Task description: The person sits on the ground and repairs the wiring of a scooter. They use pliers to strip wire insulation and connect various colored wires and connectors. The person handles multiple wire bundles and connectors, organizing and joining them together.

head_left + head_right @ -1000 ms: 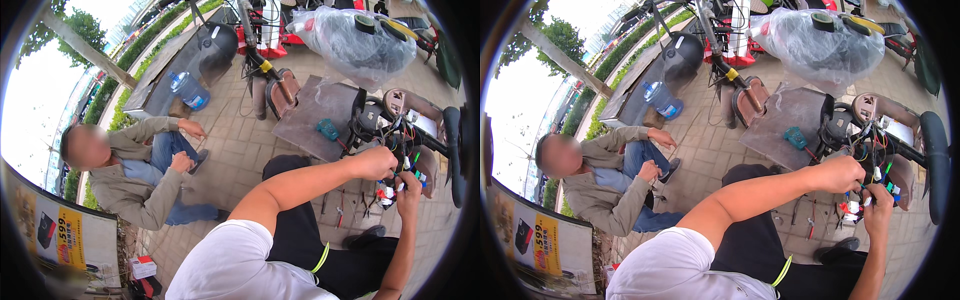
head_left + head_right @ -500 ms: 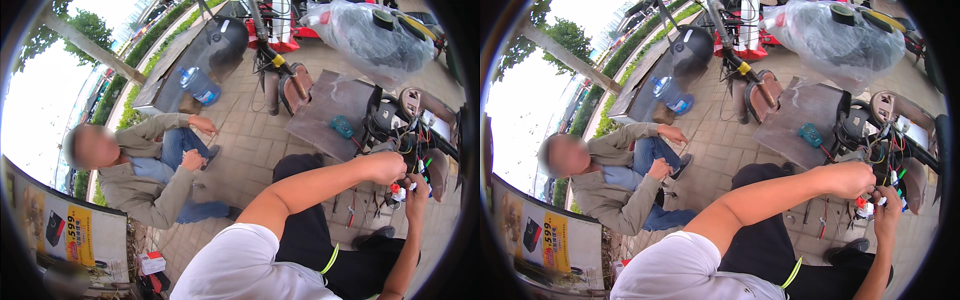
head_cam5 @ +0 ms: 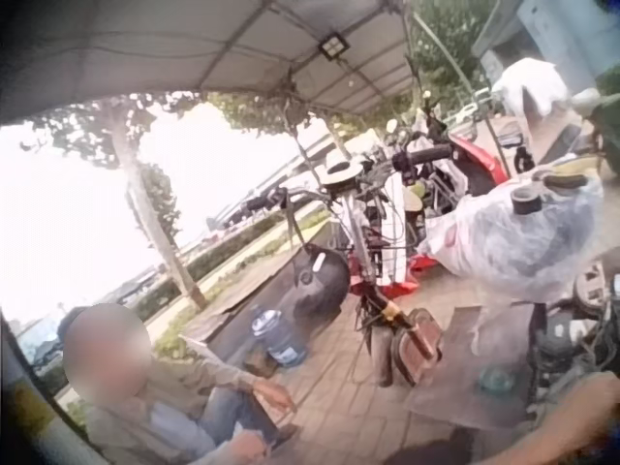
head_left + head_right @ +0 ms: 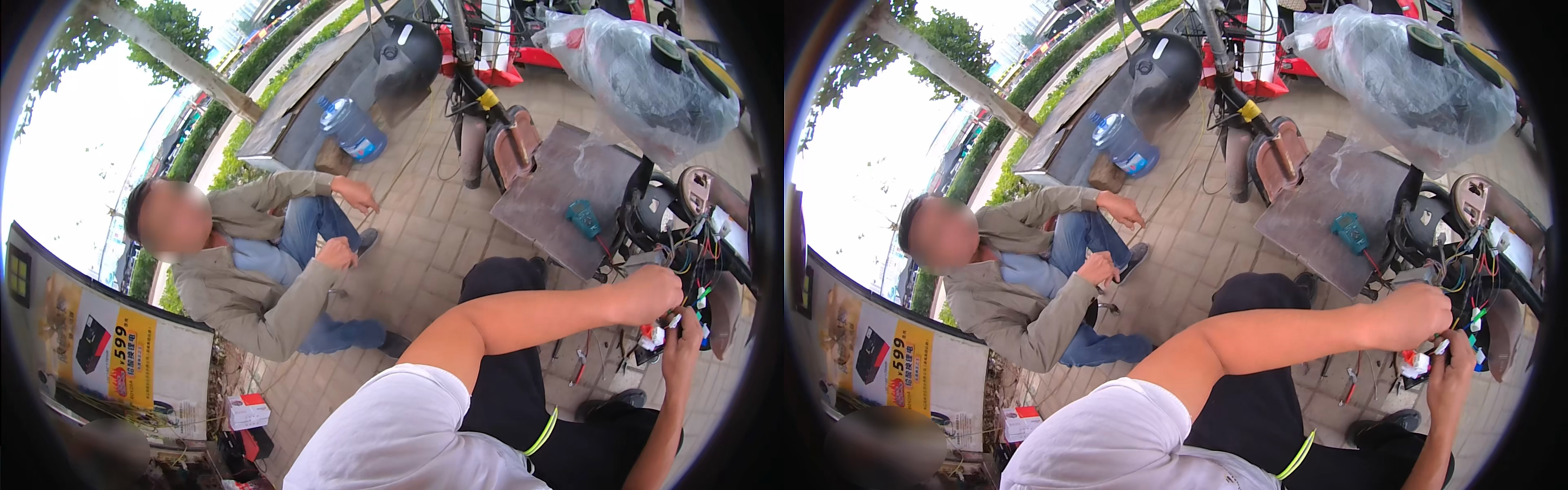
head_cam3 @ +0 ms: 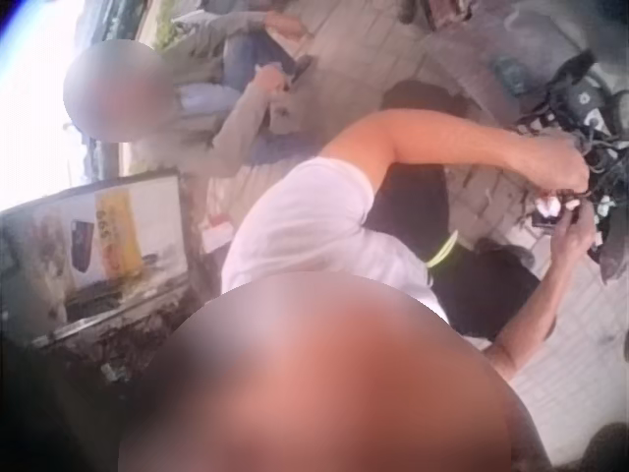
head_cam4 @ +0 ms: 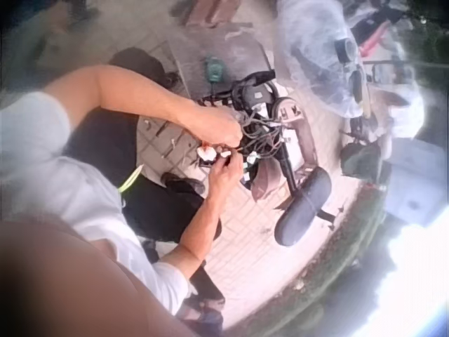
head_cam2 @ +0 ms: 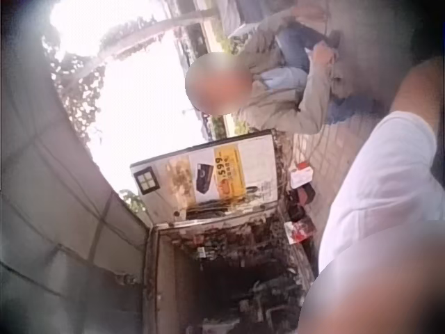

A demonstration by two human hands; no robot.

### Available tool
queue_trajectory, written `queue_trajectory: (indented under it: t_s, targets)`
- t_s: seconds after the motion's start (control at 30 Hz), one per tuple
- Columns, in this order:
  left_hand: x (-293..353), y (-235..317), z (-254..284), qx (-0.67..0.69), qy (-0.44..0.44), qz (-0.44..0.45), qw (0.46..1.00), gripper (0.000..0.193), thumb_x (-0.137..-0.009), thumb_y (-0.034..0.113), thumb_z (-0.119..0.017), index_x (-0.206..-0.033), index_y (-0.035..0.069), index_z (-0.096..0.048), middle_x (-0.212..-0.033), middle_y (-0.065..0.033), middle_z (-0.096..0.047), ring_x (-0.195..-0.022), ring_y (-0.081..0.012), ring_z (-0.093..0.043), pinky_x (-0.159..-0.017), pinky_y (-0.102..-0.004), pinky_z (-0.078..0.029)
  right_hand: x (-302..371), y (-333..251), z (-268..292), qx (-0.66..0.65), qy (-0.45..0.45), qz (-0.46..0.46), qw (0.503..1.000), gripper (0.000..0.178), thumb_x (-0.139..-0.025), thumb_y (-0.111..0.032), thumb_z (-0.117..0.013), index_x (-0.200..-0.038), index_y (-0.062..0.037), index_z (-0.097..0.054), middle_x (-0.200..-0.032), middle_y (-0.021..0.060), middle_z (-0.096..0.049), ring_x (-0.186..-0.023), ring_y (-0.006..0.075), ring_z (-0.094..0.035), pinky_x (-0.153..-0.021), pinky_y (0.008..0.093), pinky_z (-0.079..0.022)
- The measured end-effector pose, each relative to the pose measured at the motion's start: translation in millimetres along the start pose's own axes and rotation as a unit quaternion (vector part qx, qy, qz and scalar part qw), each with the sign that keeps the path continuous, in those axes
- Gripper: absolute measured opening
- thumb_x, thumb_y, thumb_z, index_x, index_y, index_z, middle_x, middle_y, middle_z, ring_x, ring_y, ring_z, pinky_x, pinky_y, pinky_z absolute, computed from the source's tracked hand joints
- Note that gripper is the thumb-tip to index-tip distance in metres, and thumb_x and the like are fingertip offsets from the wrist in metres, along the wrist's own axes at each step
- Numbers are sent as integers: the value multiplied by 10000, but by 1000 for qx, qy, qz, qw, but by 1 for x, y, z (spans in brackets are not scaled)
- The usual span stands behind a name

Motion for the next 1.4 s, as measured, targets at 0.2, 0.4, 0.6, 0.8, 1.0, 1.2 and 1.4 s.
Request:
queue_trajectory:
  t_s: [0.2, 0.4, 0.6, 0.8, 1.0, 1.2, 1.4]
  targets:
    - [-3, -5, 7, 66, -33, 78, 994, 158, -758, 143, -685, -826, 22, -609, -867, -128, -613, -880, -336, -612, -751, -431, -492, -7, 0, -1, -28, 26, -59, 998, 116, -793, 101, -519, -885, 53, -570, -737, 140, -520, -667, 269, -530, -629, 350, -407]
    - [-6, -13, 13, 163, -42, 128, 977, 162, -778, 137, -692, -782, -23, -668, -784, -196, -638, -775, -373, -634, -708, -439, -495, -6, 10, 6, -49, 42, -70, 995, 138, -780, 119, -541, -891, 48, -581, -735, 110, -553, -659, 202, -517, -621, 310, -407]
    - [-11, -1, 17, 258, -18, 204, 944, 137, -742, 92, -680, -816, -23, -670, -797, -180, -649, -754, -312, -640, -696, -391, -500, -1, 7, 11, -86, 57, -93, 990, 129, -796, 108, -568, -903, 54, -614, -751, 118, -591, -687, 188, -549, -653, 312, -435]
    - [-27, 1, 25, 370, -37, 302, 878, 190, -764, 76, -684, -929, -11, -717, -817, -78, -681, -753, -124, -635, -695, -288, -514, -18, -6, 28, -100, 12, -168, 981, 299, -797, 43, -616, -1087, 20, -686, -752, 145, -645, -649, 173, -585, -630, 310, -470]
    - [-16, 1, 22, 423, 20, 303, 854, 100, -848, -11, -681, -945, -34, -678, -873, -50, -685, -784, -100, -639, -705, -243, -518, -15, -6, 25, -206, -20, -239, 949, 262, -853, -30, -646, -1101, 50, -663, -934, 133, -711, -874, 152, -663, -794, 311, -531]
    - [-19, 11, 30, 449, 59, 310, 836, 128, -835, -44, -698, -959, -37, -666, -870, -56, -680, -773, -98, -634, -699, -234, -522, -6, 0, 17, -271, 9, -249, 930, 187, -878, -67, -689, -1036, 34, -691, -850, 70, -695, -786, 95, -619, -731, 277, -519]
    - [-25, 11, 30, 540, 120, 317, 770, 238, -841, -6, -714, -1061, -14, -622, -867, -69, -646, -725, -126, -615, -702, -260, -532, -7, -3, 9, -238, 57, -186, 952, 121, -883, -73, -689, -960, 20, -705, -749, 56, -671, -687, 86, -600, -634, 279, -507]
Point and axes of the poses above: each hand's wrist, its own x-axis away from the middle knuckle, its own z-axis out of the back of the hand, y = z × x, the point moved 2 cm from there along -x, towards the middle knuckle
